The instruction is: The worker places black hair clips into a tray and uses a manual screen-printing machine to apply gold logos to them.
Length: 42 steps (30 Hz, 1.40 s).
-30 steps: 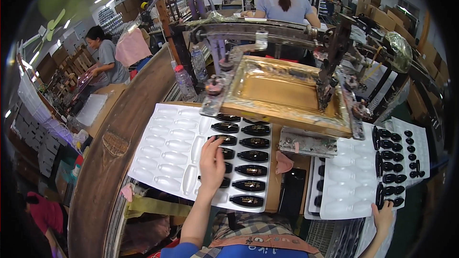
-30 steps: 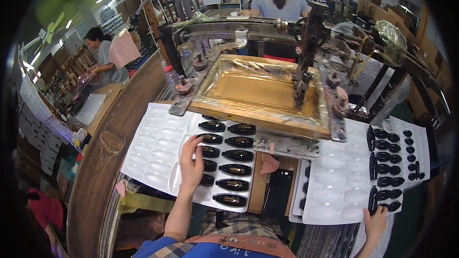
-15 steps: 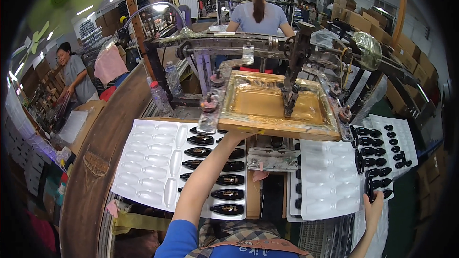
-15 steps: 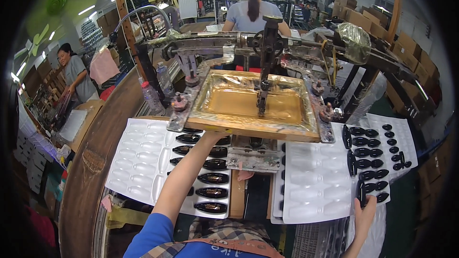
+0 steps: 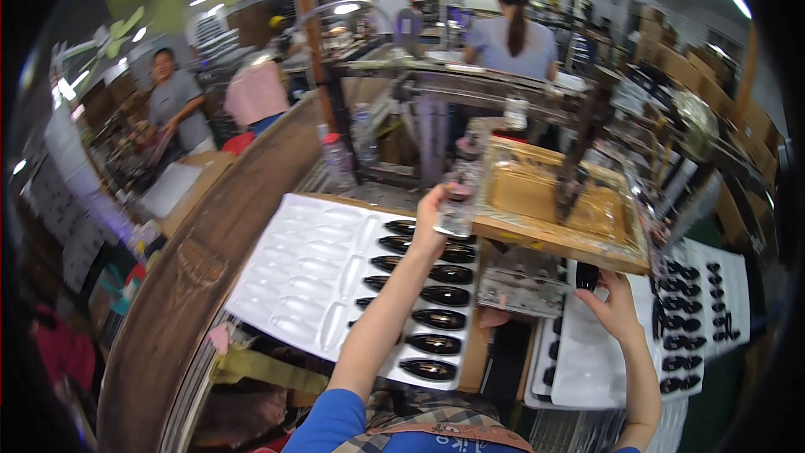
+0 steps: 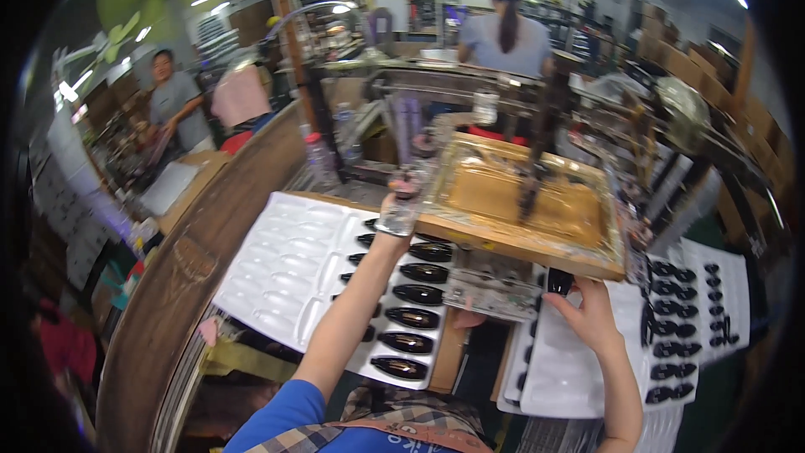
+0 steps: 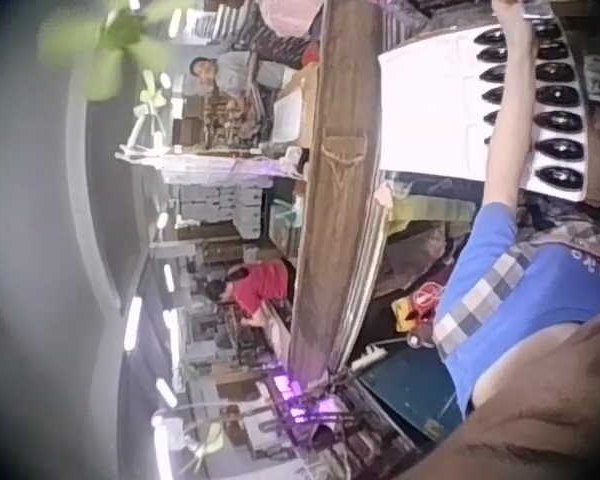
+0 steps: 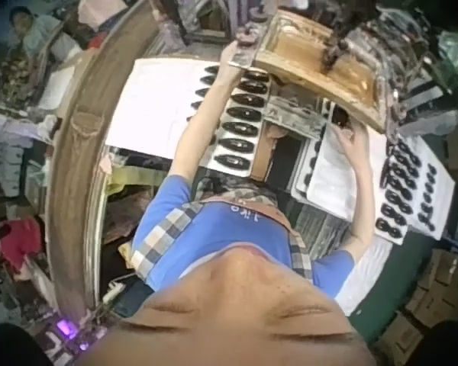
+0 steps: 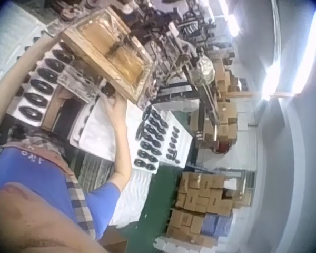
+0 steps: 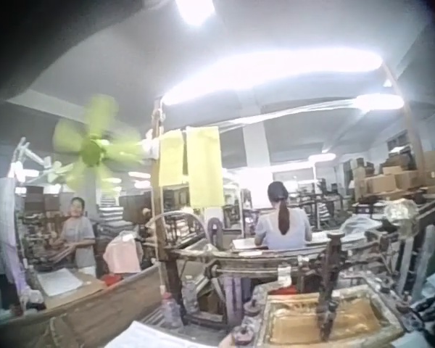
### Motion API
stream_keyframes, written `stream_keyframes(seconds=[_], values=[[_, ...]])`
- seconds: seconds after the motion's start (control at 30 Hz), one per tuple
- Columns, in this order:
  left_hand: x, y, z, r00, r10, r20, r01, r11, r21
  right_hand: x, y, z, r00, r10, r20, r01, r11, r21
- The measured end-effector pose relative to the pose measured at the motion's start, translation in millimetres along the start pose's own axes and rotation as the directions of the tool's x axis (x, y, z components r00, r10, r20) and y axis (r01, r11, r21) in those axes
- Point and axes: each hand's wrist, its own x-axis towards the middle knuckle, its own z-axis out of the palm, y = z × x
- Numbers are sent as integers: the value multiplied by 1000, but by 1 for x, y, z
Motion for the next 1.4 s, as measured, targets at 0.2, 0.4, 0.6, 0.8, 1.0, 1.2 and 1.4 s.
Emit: stream_keyframes(seconds=[0.2, 0.4, 0.6, 0.8, 1.0, 1.2, 1.4], values=[[-101, 45, -86, 949, -173, -263, 152, 983, -98, 48, -20, 56, 1000, -14, -5, 14, 999, -37], [-206, 61, -150, 809, -197, -553, 214, 976, -34, 51, -21, 68, 980, -184, -74, 179, 982, -64], [-242, 69, -159, 743, -140, -654, 178, 984, -8, 45, -20, 71, 987, -161, -27, 155, 978, -137], [-240, 70, -154, 769, -100, -631, 139, 990, 12, 29, -16, 73, 969, -228, -97, 188, 931, -314], [-242, 56, -146, 782, -144, -607, 204, 979, 30, 41, -29, 68, 992, -20, 122, 64, 927, -370], [-258, 32, -136, 779, -157, -607, 256, 963, 80, 40, -19, 69, 976, -218, 25, 207, 875, -437], [-271, 27, -133, 832, 155, -533, 347, 604, 717, 40, -19, 74, 985, -170, 32, 169, 903, -394]])
